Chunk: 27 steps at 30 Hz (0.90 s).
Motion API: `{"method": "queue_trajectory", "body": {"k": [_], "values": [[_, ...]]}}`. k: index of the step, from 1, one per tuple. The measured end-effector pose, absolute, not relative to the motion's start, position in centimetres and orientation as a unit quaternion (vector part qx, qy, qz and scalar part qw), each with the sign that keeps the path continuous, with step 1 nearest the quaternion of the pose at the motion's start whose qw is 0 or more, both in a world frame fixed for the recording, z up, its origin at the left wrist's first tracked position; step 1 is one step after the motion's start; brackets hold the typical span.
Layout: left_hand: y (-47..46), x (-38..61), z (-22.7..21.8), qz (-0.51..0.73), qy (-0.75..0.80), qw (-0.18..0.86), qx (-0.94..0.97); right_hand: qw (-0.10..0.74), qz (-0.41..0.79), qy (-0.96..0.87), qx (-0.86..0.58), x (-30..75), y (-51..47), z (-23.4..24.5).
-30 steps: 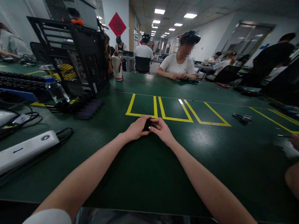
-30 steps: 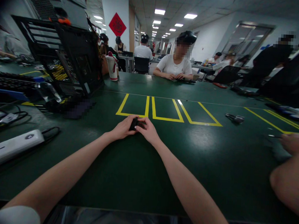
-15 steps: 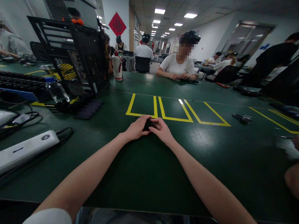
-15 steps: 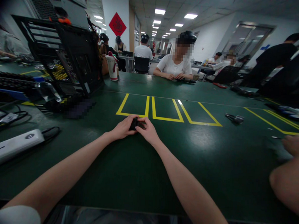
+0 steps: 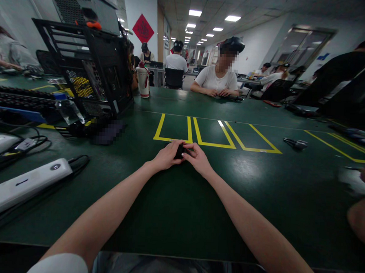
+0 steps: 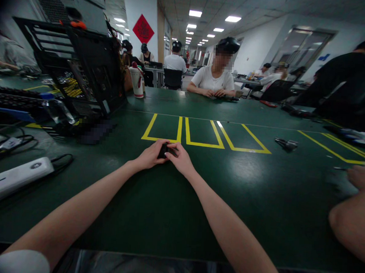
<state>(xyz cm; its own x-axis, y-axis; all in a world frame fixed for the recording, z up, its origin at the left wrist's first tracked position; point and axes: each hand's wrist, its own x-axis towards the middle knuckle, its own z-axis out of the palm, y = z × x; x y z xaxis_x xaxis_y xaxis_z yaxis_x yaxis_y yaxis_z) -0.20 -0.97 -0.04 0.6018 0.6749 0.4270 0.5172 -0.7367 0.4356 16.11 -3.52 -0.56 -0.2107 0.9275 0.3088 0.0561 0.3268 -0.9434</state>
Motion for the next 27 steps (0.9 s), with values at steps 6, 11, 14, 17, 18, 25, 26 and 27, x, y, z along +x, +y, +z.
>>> {"method": "queue_trajectory", "body": {"k": [6,11,14,17,18,25,26,27], "values": [[-1.1,-0.3,0.1,0.292,0.335,0.136,0.886,0.494,0.412,-0.659,-0.39,16.0,-3.7,-0.3],[-1.1,-0.3,0.1,0.291,0.334,0.132,0.887,0.484,0.418,-0.662,-0.391,15.9,-3.8,-0.5],[-1.1,-0.3,0.1,0.29,0.336,0.134,0.886,0.493,0.398,-0.669,-0.389,15.7,-4.0,-0.5],[-1.2,-0.4,0.2,0.286,0.338,0.141,0.886,0.493,0.359,-0.685,-0.398,15.3,-4.4,-0.3],[-1.2,-0.4,0.2,0.286,0.337,0.143,0.886,0.492,0.345,-0.691,-0.403,15.3,-4.5,-0.3],[-1.3,-0.4,0.3,0.289,0.326,0.138,0.889,0.481,0.226,-0.727,-0.435,14.9,-4.8,-0.2],[-1.2,-0.4,0.3,0.289,0.327,0.137,0.889,0.48,0.209,-0.728,-0.442,15.0,-4.8,-0.2],[-1.2,-0.4,0.3,0.287,0.33,0.137,0.888,0.477,0.194,-0.728,-0.451,15.1,-4.8,-0.3]]}}
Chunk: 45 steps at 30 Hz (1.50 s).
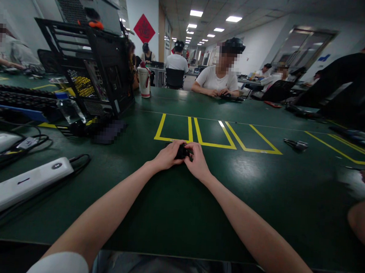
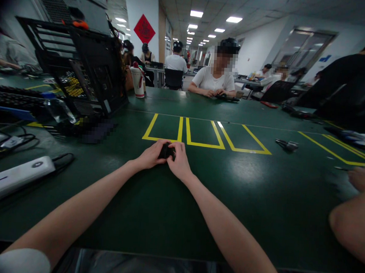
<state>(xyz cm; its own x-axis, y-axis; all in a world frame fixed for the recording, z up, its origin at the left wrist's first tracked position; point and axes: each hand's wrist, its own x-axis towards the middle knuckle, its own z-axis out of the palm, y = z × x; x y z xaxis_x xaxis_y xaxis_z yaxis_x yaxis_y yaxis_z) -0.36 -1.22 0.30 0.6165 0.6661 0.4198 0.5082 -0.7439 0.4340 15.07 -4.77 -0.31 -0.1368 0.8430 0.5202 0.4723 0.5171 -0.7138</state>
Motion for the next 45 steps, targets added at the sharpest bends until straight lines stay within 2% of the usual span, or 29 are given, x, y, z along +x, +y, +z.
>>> {"method": "queue_trajectory", "body": {"k": [4,9,14,18,23,29,33,39,42,45], "values": [[-1.2,-0.3,0.4,0.279,0.342,0.143,0.886,0.453,0.145,-0.722,-0.502,15.6,-4.6,-0.6],[-1.0,-0.2,0.5,0.253,0.383,0.154,0.875,0.372,0.118,-0.74,-0.548,15.7,-4.5,-1.0],[-0.1,-0.5,0.4,0.205,0.457,0.22,0.837,0.314,0.1,-0.726,-0.604,15.8,-3.9,-1.4],[0.7,0.0,0.5,0.197,0.475,0.255,0.819,0.303,0.112,-0.714,-0.621,16.1,-3.4,-1.4],[0.6,2.2,0.9,0.2,0.514,0.244,0.797,0.296,0.123,-0.707,-0.63,16.3,-3.8,-0.9],[-5.3,1.2,1.8,0.192,0.491,0.247,0.813,0.271,0.13,-0.731,-0.612,17.8,-7.6,0.4],[-13.5,-2.2,2.9,0.139,0.46,0.223,0.848,0.265,0.19,-0.752,-0.573,17.6,-15.7,1.5],[-24.9,-7.3,2.0,-0.05,0.401,0.112,0.908,0.202,0.383,-0.772,-0.466,13.2,-26.7,2.3],[-27.2,-9.4,0.7,-0.038,0.403,0.086,0.91,0.205,0.453,-0.755,-0.426,10.1,-27.3,1.9],[-27.5,-11.7,-0.2,0.001,0.402,0.108,0.909,0.24,0.497,-0.74,-0.383,7.9,-26.4,1.6]]}}
